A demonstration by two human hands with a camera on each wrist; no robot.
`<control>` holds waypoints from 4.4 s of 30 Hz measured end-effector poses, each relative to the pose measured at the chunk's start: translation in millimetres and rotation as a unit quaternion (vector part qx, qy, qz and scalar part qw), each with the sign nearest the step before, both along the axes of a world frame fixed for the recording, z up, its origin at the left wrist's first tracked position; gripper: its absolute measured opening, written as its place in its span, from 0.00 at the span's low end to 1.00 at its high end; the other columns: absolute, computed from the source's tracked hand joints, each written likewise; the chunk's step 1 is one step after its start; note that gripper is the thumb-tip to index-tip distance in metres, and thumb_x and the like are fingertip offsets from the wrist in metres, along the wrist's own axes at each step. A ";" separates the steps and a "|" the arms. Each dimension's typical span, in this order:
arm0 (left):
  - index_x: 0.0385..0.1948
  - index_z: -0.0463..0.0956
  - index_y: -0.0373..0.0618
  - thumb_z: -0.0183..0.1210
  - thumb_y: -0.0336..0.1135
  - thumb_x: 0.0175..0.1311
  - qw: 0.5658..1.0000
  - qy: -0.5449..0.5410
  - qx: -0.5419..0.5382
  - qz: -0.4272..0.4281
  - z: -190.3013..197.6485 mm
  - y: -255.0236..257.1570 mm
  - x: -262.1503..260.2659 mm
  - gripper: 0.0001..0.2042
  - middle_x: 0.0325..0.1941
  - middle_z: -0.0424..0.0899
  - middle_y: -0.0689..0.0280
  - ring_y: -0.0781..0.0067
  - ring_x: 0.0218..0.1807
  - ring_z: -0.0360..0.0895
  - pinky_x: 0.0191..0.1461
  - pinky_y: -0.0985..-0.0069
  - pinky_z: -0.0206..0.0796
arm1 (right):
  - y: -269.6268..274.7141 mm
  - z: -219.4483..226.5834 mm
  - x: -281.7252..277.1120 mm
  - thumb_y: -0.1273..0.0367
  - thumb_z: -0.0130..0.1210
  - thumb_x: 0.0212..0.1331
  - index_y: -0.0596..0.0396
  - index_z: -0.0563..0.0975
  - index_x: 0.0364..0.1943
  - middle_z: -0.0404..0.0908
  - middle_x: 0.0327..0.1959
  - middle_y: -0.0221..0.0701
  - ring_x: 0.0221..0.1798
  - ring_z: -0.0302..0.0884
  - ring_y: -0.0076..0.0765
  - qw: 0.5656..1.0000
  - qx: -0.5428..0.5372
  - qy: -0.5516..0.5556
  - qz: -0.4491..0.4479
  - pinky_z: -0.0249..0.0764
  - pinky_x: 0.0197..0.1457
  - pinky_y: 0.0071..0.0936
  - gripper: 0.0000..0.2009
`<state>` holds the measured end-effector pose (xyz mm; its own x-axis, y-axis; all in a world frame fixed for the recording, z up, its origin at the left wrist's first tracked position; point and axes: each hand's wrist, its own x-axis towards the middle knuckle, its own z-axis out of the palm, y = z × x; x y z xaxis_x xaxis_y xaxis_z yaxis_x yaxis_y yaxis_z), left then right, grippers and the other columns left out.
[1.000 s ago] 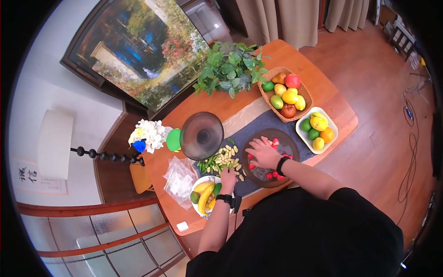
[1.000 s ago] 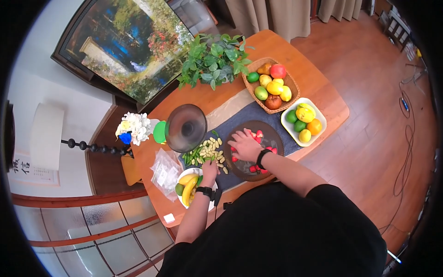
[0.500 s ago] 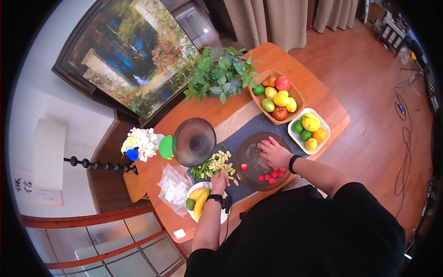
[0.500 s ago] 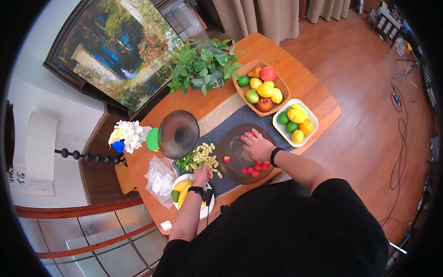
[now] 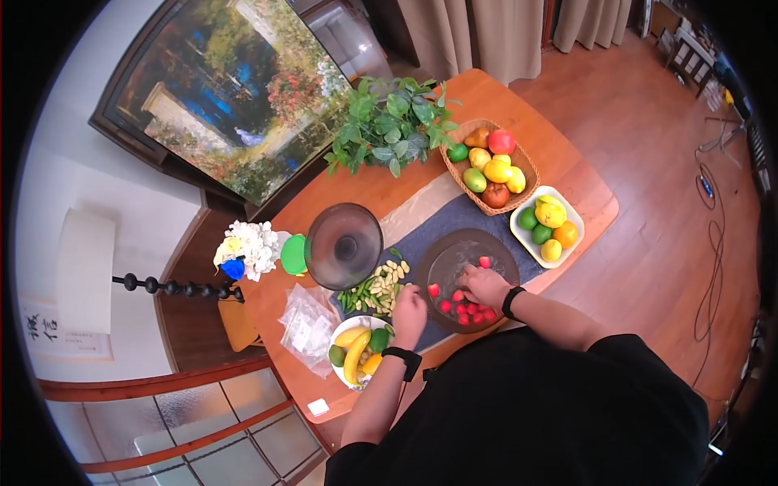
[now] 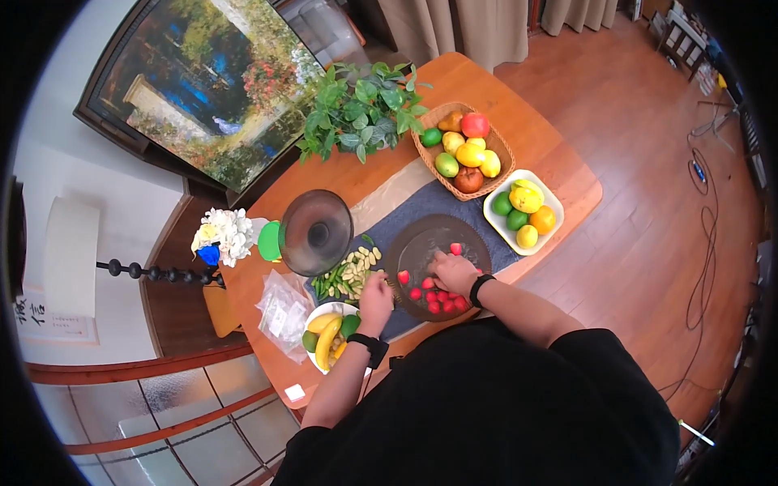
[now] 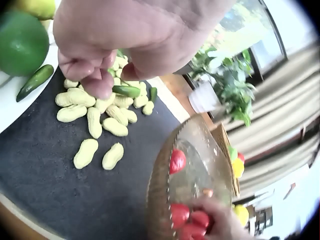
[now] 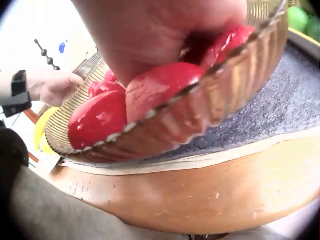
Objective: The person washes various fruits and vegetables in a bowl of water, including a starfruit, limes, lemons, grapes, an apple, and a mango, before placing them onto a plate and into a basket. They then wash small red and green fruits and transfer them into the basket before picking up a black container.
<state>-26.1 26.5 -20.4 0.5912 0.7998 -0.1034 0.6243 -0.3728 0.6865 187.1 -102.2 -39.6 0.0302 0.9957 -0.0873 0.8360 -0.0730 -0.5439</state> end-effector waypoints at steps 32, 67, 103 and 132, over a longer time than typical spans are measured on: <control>0.39 0.79 0.40 0.48 0.39 0.73 0.995 -0.080 -0.053 -0.010 -72.5 -15.2 68.4 0.13 0.31 0.84 0.54 0.57 0.34 0.83 0.40 0.65 0.73 | -1.6 -41.8 -18.2 0.66 0.51 0.66 0.59 0.79 0.43 0.78 0.42 0.56 0.49 0.78 0.62 0.945 -0.016 0.260 -0.196 0.74 0.54 0.47 0.11; 0.52 0.73 0.41 0.48 0.35 0.75 0.895 -0.165 -0.384 0.157 4.5 27.6 -67.6 0.12 0.43 0.81 0.64 0.74 0.39 0.81 0.40 0.77 0.74 | -46.3 35.9 21.3 0.69 0.55 0.61 0.57 0.73 0.57 0.70 0.62 0.53 0.57 0.75 0.60 0.990 0.029 0.054 -0.131 0.73 0.62 0.45 0.20; 0.44 0.79 0.40 0.53 0.36 0.69 0.893 0.095 -0.270 -0.347 -66.9 -66.3 -55.8 0.11 0.42 0.84 0.60 0.66 0.46 0.80 0.53 0.70 0.71 | -40.1 56.0 40.1 0.72 0.60 0.53 0.55 0.73 0.58 0.71 0.58 0.50 0.59 0.72 0.58 0.991 0.011 0.070 -0.109 0.70 0.64 0.42 0.25; 0.50 0.74 0.43 0.62 0.32 0.57 0.979 0.125 0.028 -0.156 -23.9 -27.9 51.2 0.18 0.52 0.75 0.50 0.44 0.57 0.73 0.60 0.56 0.68 | 0.1 37.6 17.3 0.68 0.53 0.62 0.50 0.72 0.59 0.81 0.43 0.49 0.50 0.80 0.57 0.978 -0.124 0.153 -0.064 0.75 0.52 0.48 0.19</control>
